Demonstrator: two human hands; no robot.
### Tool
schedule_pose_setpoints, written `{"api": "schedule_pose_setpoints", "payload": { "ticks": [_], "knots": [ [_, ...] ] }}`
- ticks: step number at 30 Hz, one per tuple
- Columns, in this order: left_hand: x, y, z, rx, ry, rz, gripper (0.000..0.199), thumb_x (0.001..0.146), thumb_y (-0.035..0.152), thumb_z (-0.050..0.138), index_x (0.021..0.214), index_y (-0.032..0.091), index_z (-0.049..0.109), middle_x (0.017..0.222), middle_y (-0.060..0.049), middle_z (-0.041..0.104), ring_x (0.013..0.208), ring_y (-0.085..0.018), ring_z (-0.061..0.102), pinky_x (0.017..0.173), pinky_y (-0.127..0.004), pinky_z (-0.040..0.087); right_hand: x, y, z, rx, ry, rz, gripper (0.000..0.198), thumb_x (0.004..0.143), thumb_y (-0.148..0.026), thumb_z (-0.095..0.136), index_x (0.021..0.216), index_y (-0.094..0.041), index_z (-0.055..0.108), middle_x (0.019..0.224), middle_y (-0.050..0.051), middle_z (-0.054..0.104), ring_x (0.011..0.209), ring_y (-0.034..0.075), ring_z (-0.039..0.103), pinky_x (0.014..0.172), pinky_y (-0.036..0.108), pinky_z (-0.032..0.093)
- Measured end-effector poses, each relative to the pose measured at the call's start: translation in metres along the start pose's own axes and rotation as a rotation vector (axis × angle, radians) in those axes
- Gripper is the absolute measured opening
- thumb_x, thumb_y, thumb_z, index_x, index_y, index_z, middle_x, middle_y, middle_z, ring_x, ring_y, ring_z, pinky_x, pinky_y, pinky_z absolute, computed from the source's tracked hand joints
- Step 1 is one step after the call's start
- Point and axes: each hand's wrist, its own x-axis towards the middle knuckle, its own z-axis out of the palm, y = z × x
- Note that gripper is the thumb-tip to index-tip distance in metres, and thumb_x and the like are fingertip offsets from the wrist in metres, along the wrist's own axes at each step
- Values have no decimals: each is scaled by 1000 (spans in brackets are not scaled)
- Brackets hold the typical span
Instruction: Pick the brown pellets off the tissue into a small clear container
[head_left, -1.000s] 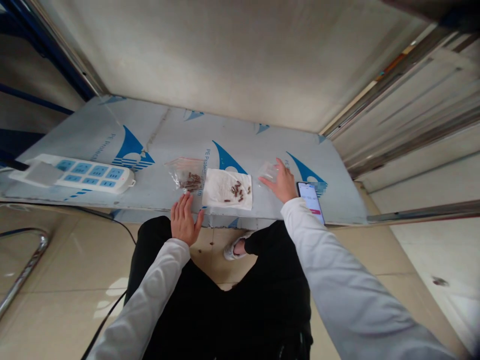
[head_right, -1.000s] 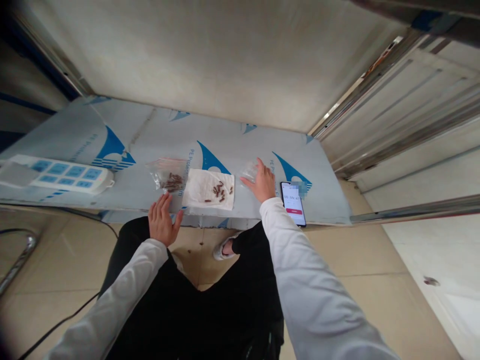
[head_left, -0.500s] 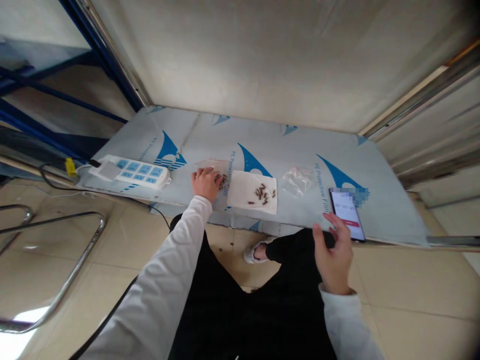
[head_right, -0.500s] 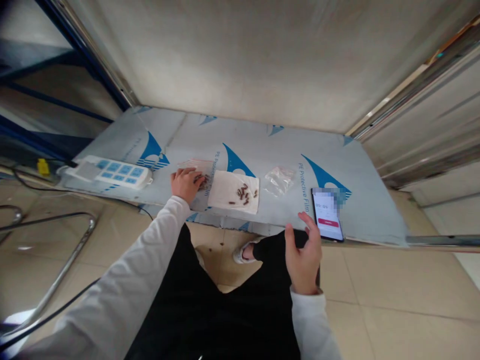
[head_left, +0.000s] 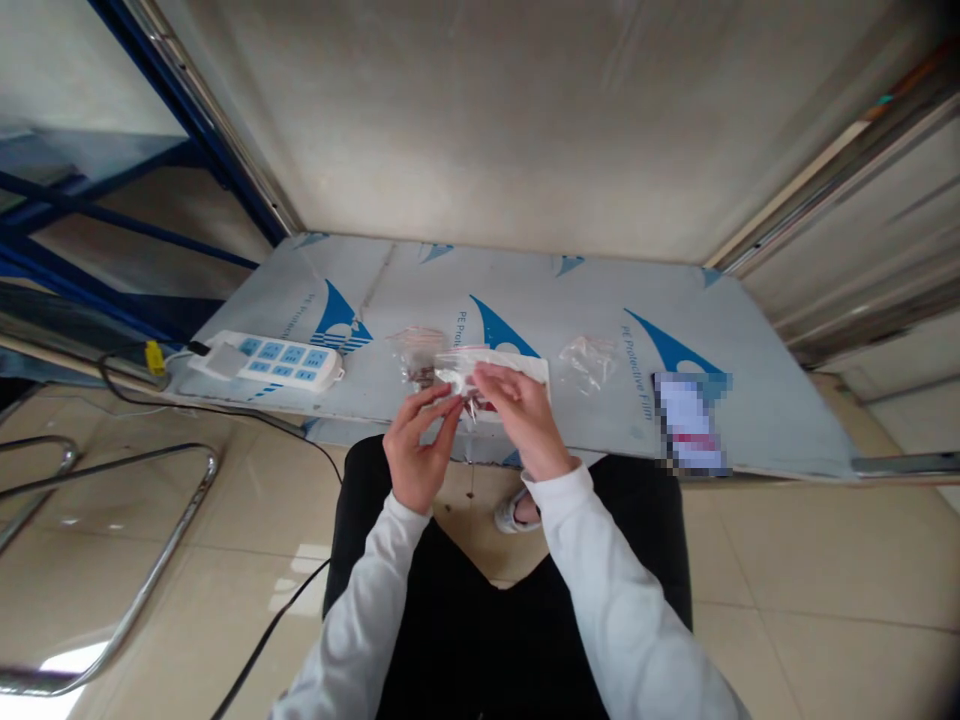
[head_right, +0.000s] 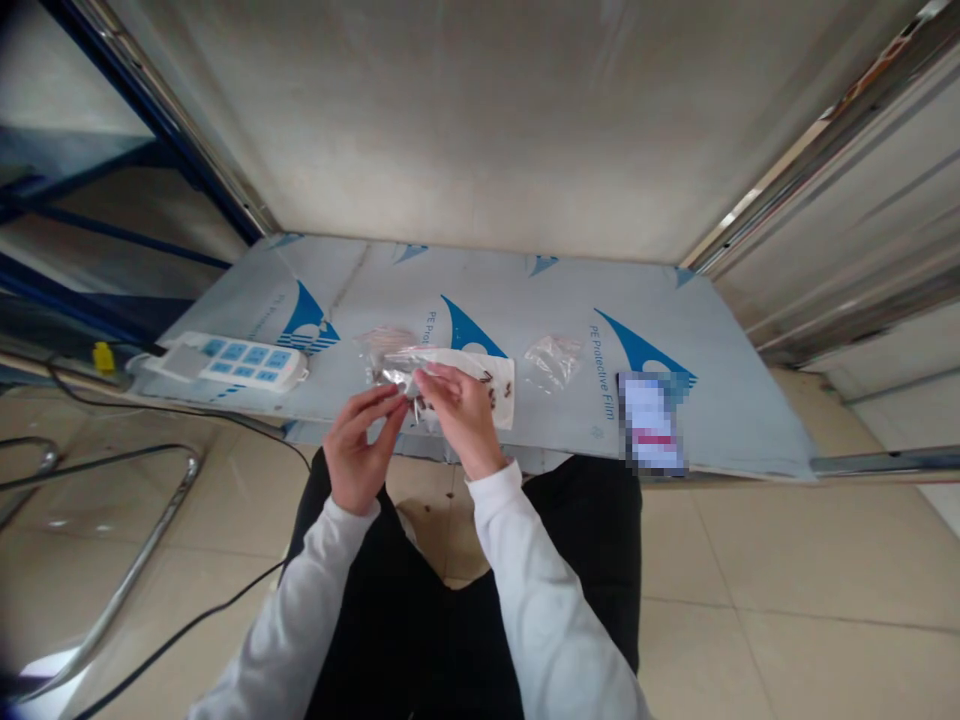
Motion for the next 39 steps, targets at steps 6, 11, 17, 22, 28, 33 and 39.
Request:
{"api": "schedule_pose_setpoints", "payload": {
  "ticks": [6,11,17,22,28,33,39],
  "knots": [
    [-6,33,1,-173,54,-478,32,90,44,58,101,17,71,96,-8,72,90,-20,68,81,-31,53,-21,9,-10,-333,103,-476,20,92,-27,60,104,-25,75,104,5,76,96,22,70,91,39,56],
    [10,35,-3,-586,-242,-870,33,70,45,79,79,14,75,68,-3,70,60,-11,61,60,-22,49,-49,22,-41,-634,-115,-703,35,94,-12,53,120,-28,69,112,3,73,106,21,64,94,38,54],
    [-18,32,-3,-693,-340,-1076,27,62,36,86,70,13,76,62,-1,68,56,-7,56,58,-18,47,-81,16,-38,-523,-90,-404,41,79,-37,75,117,-22,66,109,8,71,101,24,66,89,39,56],
    [-35,38,8,-805,-289,-1140,28,58,37,88,65,14,74,61,-1,69,57,-8,58,58,-18,47,-93,21,-27,-233,38,42,29,77,-43,76,92,-19,69,85,6,75,74,21,71,72,34,58],
    [-36,38,7,-630,-446,-986,28,65,40,82,63,15,72,59,-3,68,55,-11,60,57,-22,48,-86,21,-46,-23,-104,219,28,83,-43,68,86,-16,74,78,7,77,75,24,75,68,33,59],
    [-44,47,7,-199,-425,-849,26,73,42,74,67,16,70,61,-3,69,53,-15,61,52,-24,45,-87,23,-49,-432,232,-45,13,85,-31,64,87,-21,72,76,6,76,67,23,73,64,31,58],
    [-34,64,6,100,-442,-574,22,78,29,64,59,19,59,52,3,59,49,-12,55,53,-24,42,-84,15,-52,-661,-1,-284,22,89,-12,49,94,-23,68,92,5,72,79,19,70,73,30,55]
  ]
}}
